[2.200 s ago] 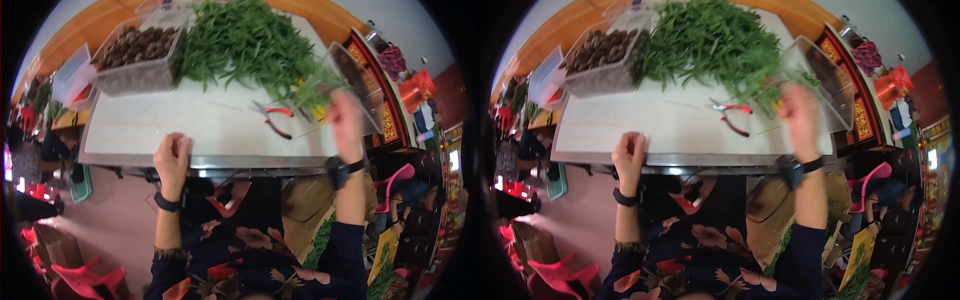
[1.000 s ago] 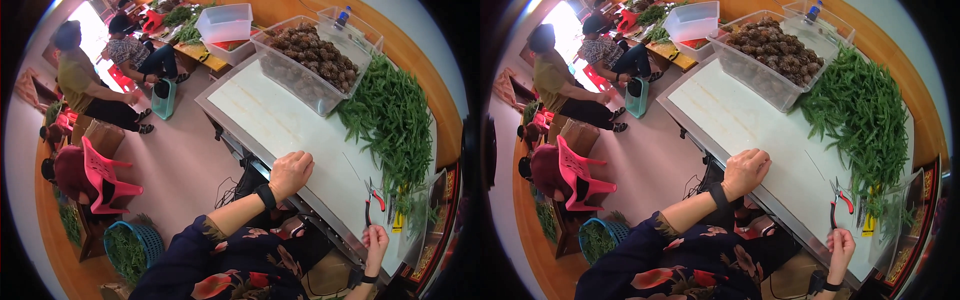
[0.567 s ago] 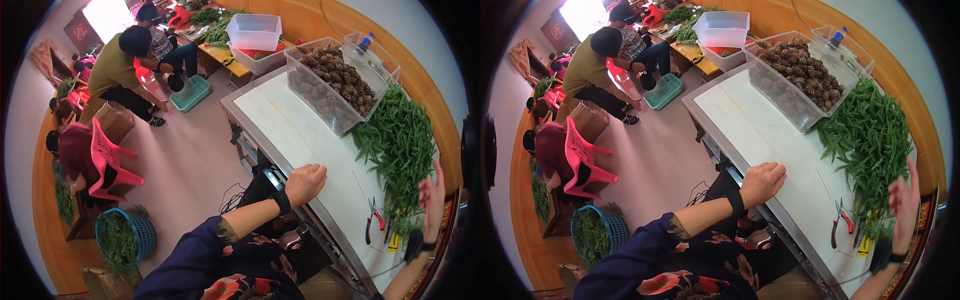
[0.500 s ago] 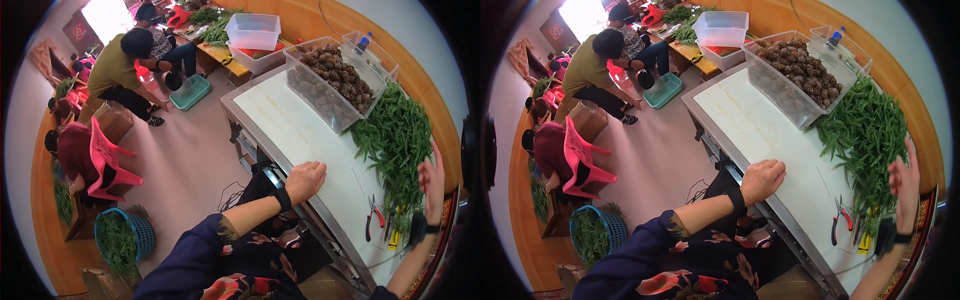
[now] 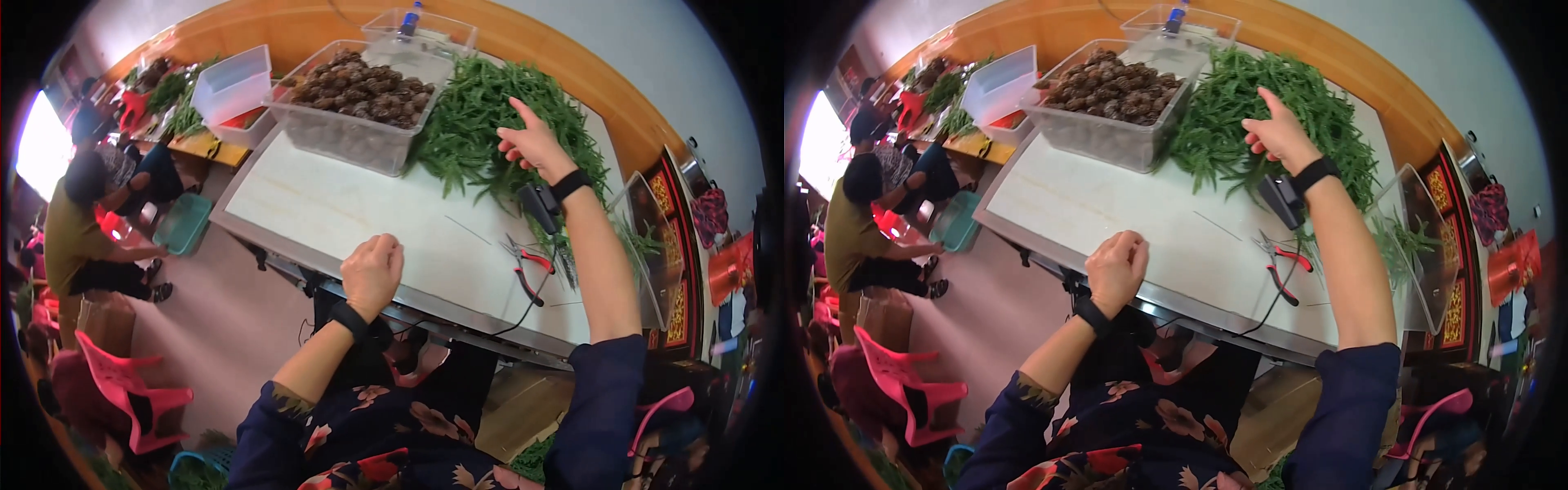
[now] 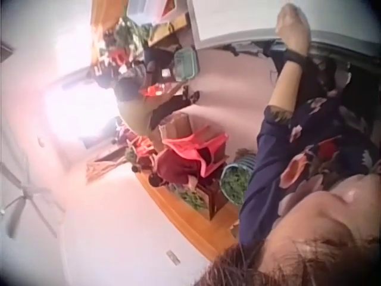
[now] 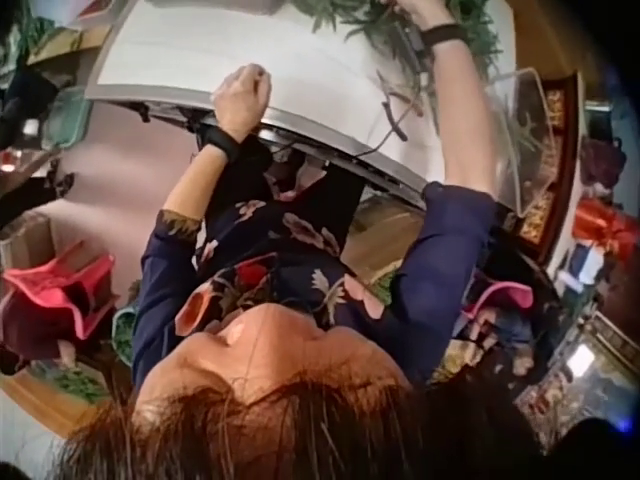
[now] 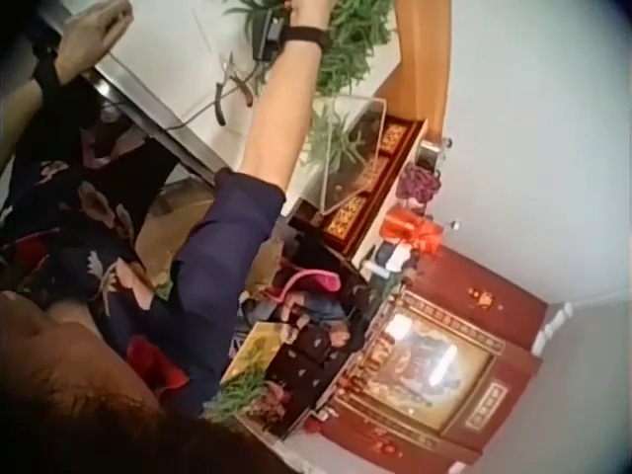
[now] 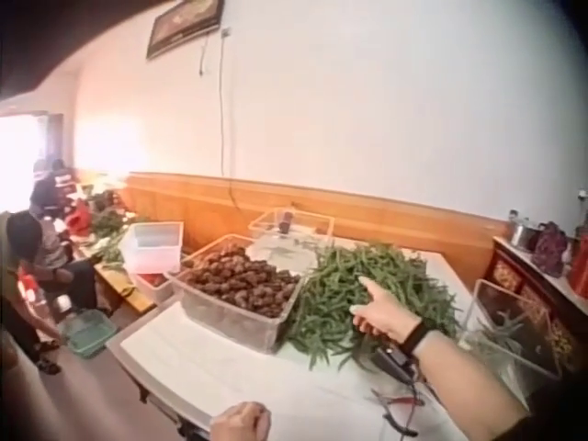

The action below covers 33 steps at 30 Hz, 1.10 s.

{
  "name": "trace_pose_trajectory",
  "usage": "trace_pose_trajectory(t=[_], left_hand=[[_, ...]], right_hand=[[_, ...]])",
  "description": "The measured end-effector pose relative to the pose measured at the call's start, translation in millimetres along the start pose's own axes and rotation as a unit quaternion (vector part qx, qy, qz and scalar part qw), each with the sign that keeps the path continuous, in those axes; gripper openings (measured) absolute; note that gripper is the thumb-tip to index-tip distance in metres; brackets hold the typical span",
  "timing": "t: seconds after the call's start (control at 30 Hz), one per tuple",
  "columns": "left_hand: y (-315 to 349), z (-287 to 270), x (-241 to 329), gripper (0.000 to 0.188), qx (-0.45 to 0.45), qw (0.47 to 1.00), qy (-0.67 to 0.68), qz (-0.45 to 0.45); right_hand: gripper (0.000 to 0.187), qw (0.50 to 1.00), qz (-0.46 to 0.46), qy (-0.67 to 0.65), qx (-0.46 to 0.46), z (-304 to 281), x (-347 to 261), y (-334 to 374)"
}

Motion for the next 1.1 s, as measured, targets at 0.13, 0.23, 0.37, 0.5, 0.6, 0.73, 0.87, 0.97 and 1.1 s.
trace_pose_trajectory(t=[0.13, 0.23, 0.37, 0.5, 0.6, 0.73, 0.87, 0.97, 1.1], left_hand=[[2.5, 1.9, -1.7, 0.01, -0.008, 1.0, -0.006, 0.0], [-0.2, -0.7, -0.8, 0.018, -0.008, 1.0, -0.009, -0.015], [-3.0, -1.7, 6.1, 0.03, -0.033, 0.999, -0.032, -0.023], [-4.8, -4.7, 5.6, 0.039, -0.03, 0.998, -0.048, -0.012], [-3.9, -4.6, 3.2, 0.04, -0.033, 0.998, -0.05, -0.022], [-1.8, -5.2, 3.2, 0.041, -0.03, 0.998, -0.048, -0.028], [-2.7, -3.4, 2.3, 0.04, -0.022, 0.998, -0.045, -0.023], [-2.5, -1.0, 2.1, 0.04, -0.02, 0.999, -0.04, -0.014], [-1.4, -0.7, -1.0, 0.038, -0.014, 0.999, -0.03, 0.001]], right_hand=[[0.077, 1.0, -0.013, -0.005, -0.009, 5.3, -5.5, -15.2], [0.078, 1.0, -0.014, 0.008, -0.017, 10.8, -14.5, -30.5], [0.079, 1.0, -0.012, 0.02, -0.017, 12.9, -22.7, -59.1], [0.08, 0.999, -0.006, 0.026, -0.029, 26.4, -32.4, -80.2], [0.08, 0.999, -0.002, 0.034, -0.038, 31.4, -31.4, -88.8], [0.08, 0.997, 0.002, 0.058, -0.042, 35.0, -25.0, -94.2], [0.075, 0.997, 0.005, 0.077, -0.014, 38.8, -24.8, -85.9], [0.066, 0.997, -0.007, 0.07, 0.029, 40.6, -29.1, -82.5], [0.043, 0.994, -0.061, 0.088, 0.017, 54.7, -48.5, -84.1]])
Point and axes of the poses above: each hand's wrist, its own y-axis away from the middle knuckle, its own z-axis out of the palm, x = y × z, the point moved 4 cm from there along -y, towards the middle knuckle, and after that the axes turned 3 degrees about y, right-handed, at the moved point
